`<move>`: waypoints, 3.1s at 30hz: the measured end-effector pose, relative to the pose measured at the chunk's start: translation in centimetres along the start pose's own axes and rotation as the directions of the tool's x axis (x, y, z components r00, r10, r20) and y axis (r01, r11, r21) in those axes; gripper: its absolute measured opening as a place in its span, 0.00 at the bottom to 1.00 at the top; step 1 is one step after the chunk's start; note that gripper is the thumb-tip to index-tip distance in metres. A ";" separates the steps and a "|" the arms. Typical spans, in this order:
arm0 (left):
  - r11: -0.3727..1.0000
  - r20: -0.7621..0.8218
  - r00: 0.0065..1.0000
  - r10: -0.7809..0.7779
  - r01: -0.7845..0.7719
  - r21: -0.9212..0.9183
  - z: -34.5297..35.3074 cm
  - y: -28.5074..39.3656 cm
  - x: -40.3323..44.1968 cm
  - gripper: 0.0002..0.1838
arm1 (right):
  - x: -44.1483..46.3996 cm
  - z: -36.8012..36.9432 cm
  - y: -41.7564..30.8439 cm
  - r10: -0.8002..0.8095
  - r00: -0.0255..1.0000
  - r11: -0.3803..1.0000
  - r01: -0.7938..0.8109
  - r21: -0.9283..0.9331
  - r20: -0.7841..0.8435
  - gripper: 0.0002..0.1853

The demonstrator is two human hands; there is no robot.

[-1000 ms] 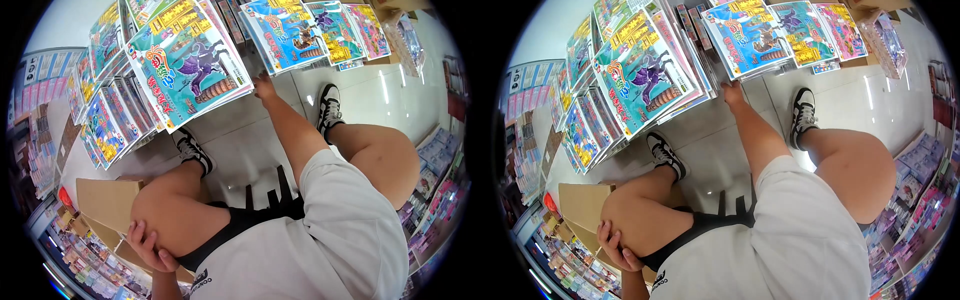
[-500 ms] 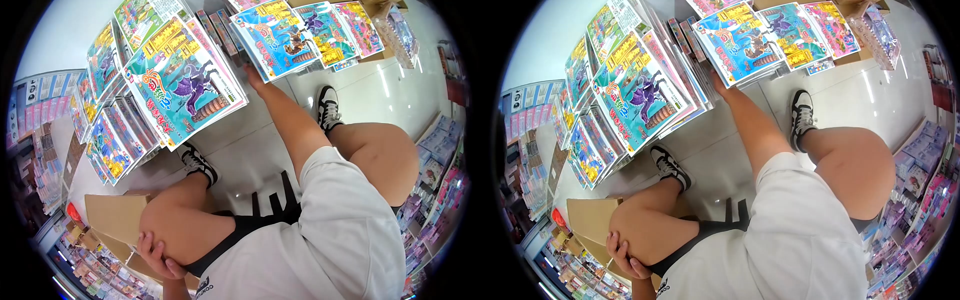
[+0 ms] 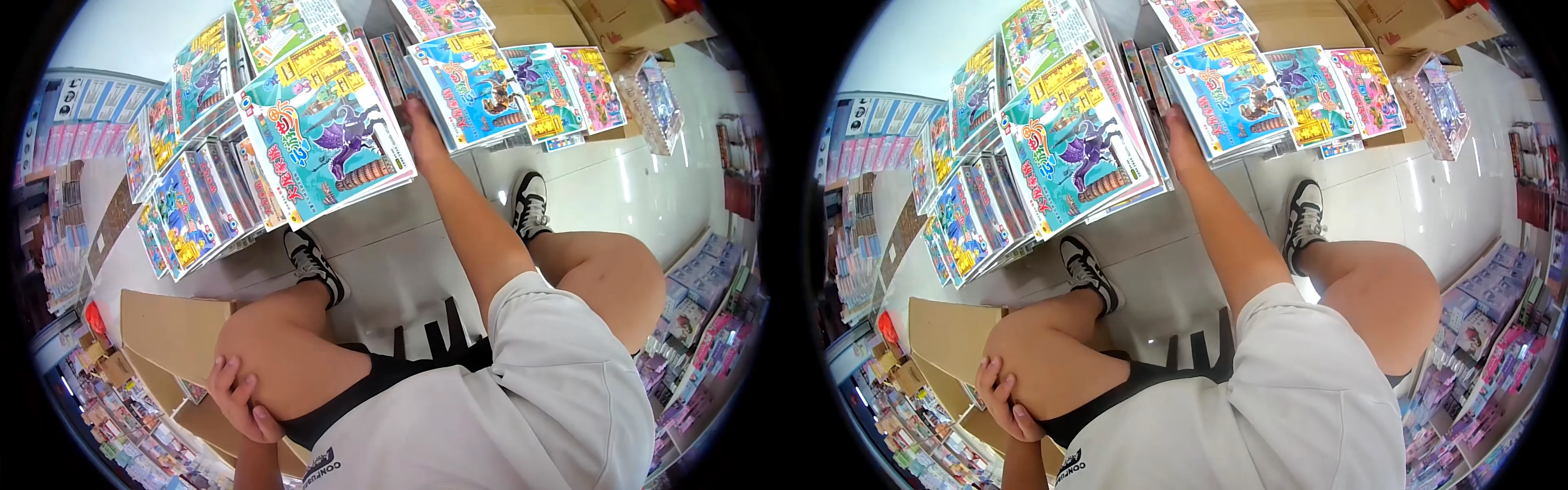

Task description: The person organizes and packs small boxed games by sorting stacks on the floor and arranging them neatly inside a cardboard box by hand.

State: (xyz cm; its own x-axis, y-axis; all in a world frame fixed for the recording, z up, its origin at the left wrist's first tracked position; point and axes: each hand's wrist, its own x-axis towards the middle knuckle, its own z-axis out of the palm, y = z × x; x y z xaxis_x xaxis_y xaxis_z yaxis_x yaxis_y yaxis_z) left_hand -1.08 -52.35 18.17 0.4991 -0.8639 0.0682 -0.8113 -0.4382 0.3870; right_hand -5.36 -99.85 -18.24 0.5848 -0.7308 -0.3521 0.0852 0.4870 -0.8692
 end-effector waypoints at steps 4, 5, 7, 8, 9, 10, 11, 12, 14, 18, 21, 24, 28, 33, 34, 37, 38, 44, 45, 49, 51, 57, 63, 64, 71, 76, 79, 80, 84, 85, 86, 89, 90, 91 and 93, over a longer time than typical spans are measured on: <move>1.000 -0.031 1.000 -0.002 0.002 0.006 0.1 0.1 0.2 0.22 | -1.2 0.4 -2.9 0.107 0.992 0.982 -0.094 0.167 -0.071 0.44; 1.000 -0.036 0.999 0.004 -0.003 0.003 0.1 0.2 0.2 0.22 | -1.3 0.5 -3.1 0.105 0.992 0.979 -0.092 0.180 -0.064 0.45; 1.000 -0.045 0.999 0.010 -0.010 -0.001 0.1 0.2 0.2 0.22 | -1.4 1.0 -3.3 0.110 0.991 0.980 -0.094 0.174 -0.082 0.45; 1.000 -0.050 0.999 0.011 -0.011 -0.003 0.1 0.2 0.1 0.22 | -1.4 1.3 -3.3 0.112 0.990 0.981 -0.096 0.171 -0.089 0.44; 1.000 -0.043 0.999 0.015 -0.015 -0.015 0.1 0.1 0.0 0.22 | -1.3 1.5 -3.2 0.089 0.995 0.984 -0.081 0.156 -0.044 0.43; 0.999 -0.035 0.999 0.018 -0.019 -0.028 0.1 0.0 -0.2 0.23 | -1.1 1.8 -3.2 0.067 0.998 0.988 -0.066 0.142 0.002 0.42; 0.999 -0.026 0.999 0.022 -0.023 -0.040 0.0 -0.1 -0.2 0.24 | -0.9 2.0 -3.1 0.046 0.998 0.990 -0.051 0.129 0.047 0.41; 0.999 -0.024 0.999 0.025 -0.026 -0.038 0.0 -0.1 -0.2 0.23 | -0.6 2.1 -3.6 -0.030 0.999 0.998 0.028 0.055 0.041 0.41; 0.999 -0.020 0.999 0.028 -0.029 -0.031 0.0 -0.1 -0.2 0.23 | 0.2 2.2 -4.8 -0.178 0.983 0.979 0.182 -0.094 0.049 0.39; 0.999 -0.053 0.998 0.026 -0.028 -0.036 0.1 -0.2 -0.4 0.22 | 0.6 2.6 -7.4 -0.245 0.969 0.938 0.241 -0.247 0.015 0.39; 0.998 -0.107 0.993 0.042 -0.046 -0.033 0.3 -0.2 0.2 0.21 | 0.8 3.7 -7.7 -0.276 0.961 0.896 0.256 -0.362 -0.004 0.39; 0.999 -0.128 0.991 0.030 -0.031 -0.007 -1.1 0.4 0.0 0.19 | 1.6 2.0 -5.2 -0.228 0.968 0.824 0.251 -0.508 0.107 0.36; 0.992 -0.235 0.970 0.060 -0.084 -0.094 -1.5 0.0 -0.4 0.20 | 4.5 -4.8 -2.4 0.064 0.970 0.690 0.126 -0.712 0.233 0.33; 0.978 -0.473 0.881 -0.019 -0.083 -0.194 -0.1 -0.8 -2.3 0.22 | 2.3 -14.6 3.5 0.620 0.782 0.344 -0.199 -0.917 0.063 0.29; 0.979 -0.518 0.854 -0.044 -0.067 -0.194 -0.6 -0.2 -3.6 0.22 | 1.1 -15.9 4.2 0.724 0.686 0.354 -0.283 -0.892 0.070 0.29; 0.992 -0.602 0.790 -0.122 0.076 -0.101 0.1 -2.9 -7.3 0.23 | -6.4 -13.6 0.6 0.876 0.465 -0.125 -0.039 -0.991 -0.129 0.25; 0.987 -0.613 0.774 -0.156 0.145 -0.068 -0.4 -4.6 -9.4 0.24 | -8.7 -12.3 0.2 0.880 0.452 -0.172 0.015 -0.985 -0.146 0.24; 0.432 -0.446 0.192 -0.874 0.726 -0.534 0.6 -21.4 -26.3 0.25 | -19.0 5.6 -3.8 0.788 0.607 -0.102 0.286 -0.953 0.098 0.19; 0.363 -0.414 0.159 -0.896 0.798 -0.480 2.3 -24.5 -29.8 0.25 | -22.3 11.4 -6.5 0.759 0.633 -0.086 0.329 -0.941 0.152 0.18; 0.183 -0.372 0.009 -0.928 0.882 -0.434 3.5 -30.6 -35.4 0.29 | -26.1 22.3 -10.0 0.324 0.732 0.366 0.486 -0.793 0.599 0.15; 0.216 -0.456 0.041 -0.889 0.916 -0.338 3.2 -33.5 -35.0 0.32 | -32.1 31.2 -12.1 0.190 0.727 0.513 0.499 -0.698 0.659 0.17; 0.164 -0.466 0.156 -0.871 0.986 0.023 0.9 -41.2 -30.0 0.47 | -42.4 47.6 -7.4 0.540 0.071 0.269 0.930 -0.252 0.838 0.51; 0.041 -0.219 0.070 -0.973 0.990 0.135 -1.6 -47.3 -27.6 0.70 | -44.9 53.3 3.3 0.553 0.289 -0.075 0.952 -0.298 0.781 0.50; 0.051 -0.205 0.080 -0.975 0.988 0.143 -1.9 -47.8 -27.5 0.69 | -44.7 53.4 4.3 0.493 0.301 -0.089 0.951 -0.297 0.816 0.49; 0.076 -0.321 0.125 -0.939 0.984 0.160 -1.0 -50.9 -27.8 0.66 | -44.6 53.2 5.2 0.480 0.313 -0.046 0.942 -0.333 0.819 0.45; 0.130 -0.321 0.199 -0.926 0.965 0.226 -1.4 -50.4 -27.4 0.64 | -44.3 53.1 5.5 0.454 0.308 -0.076 0.948 -0.308 0.836 0.45; 0.186 -0.252 0.240 -0.937 0.957 0.222 -2.8 -49.8 -27.4 0.64 | -44.2 52.9 5.4 0.440 0.286 -0.047 0.954 -0.297 0.851 0.45; 0.191 -0.221 0.245 -0.944 0.952 0.241 -2.6 -49.6 -27.2 0.64 | -44.2 52.9 5.4 0.438 0.289 -0.052 0.954 -0.297 0.851 0.45; 0.232 -0.096 0.275 -0.957 0.919 0.319 -2.0 -48.4 -26.3 0.66 | -44.3 52.9 5.3 0.433 0.304 -0.068 0.950 -0.305 0.849 0.45; 0.250 -0.069 0.288 -0.955 0.908 0.335 -2.1 -47.8 -26.1 0.65 | -44.2 52.9 5.2 0.431 0.306 -0.070 0.949 -0.307 0.849 0.44; 0.268 -0.041 0.301 -0.953 0.896 0.354 -2.2 -47.1 -26.1 0.65 | -44.2 52.9 5.2 0.423 0.302 -0.068 0.951 -0.302 0.854 0.44; 0.346 -0.036 0.385 -0.922 0.863 0.368 -0.6 -45.3 -26.5 0.60 | -43.8 52.6 5.3 0.407 0.287 -0.059 0.956 -0.288 0.867 0.43; 0.373 0.000 0.398 -0.917 0.858 0.354 -0.6 -44.3 -26.5 0.60 | -43.7 52.5 5.4 0.403 0.283 -0.052 0.956 -0.287 0.870 0.43; 0.391 0.000 0.418 -0.909 0.850 0.354 -0.5 -42.8 -26.5 0.58 | -43.6 52.6 5.4 0.400 0.279 -0.046 0.957 -0.285 0.873 0.43; 0.413 0.027 0.433 -0.901 0.836 0.361 0.8 -41.0 -26.8 0.60 | -43.8 52.6 5.2 0.380 0.271 0.006 0.955 -0.295 0.885 0.42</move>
State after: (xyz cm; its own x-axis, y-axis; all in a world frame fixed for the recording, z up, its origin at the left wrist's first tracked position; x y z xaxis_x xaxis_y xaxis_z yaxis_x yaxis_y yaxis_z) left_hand 18.54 -11.42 -0.22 0.9388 0.0142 -0.3441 -0.0273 -0.9929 -0.1154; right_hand 11.86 -40.18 10.95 0.9044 0.4099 -0.1184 0.3210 -0.8365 -0.4441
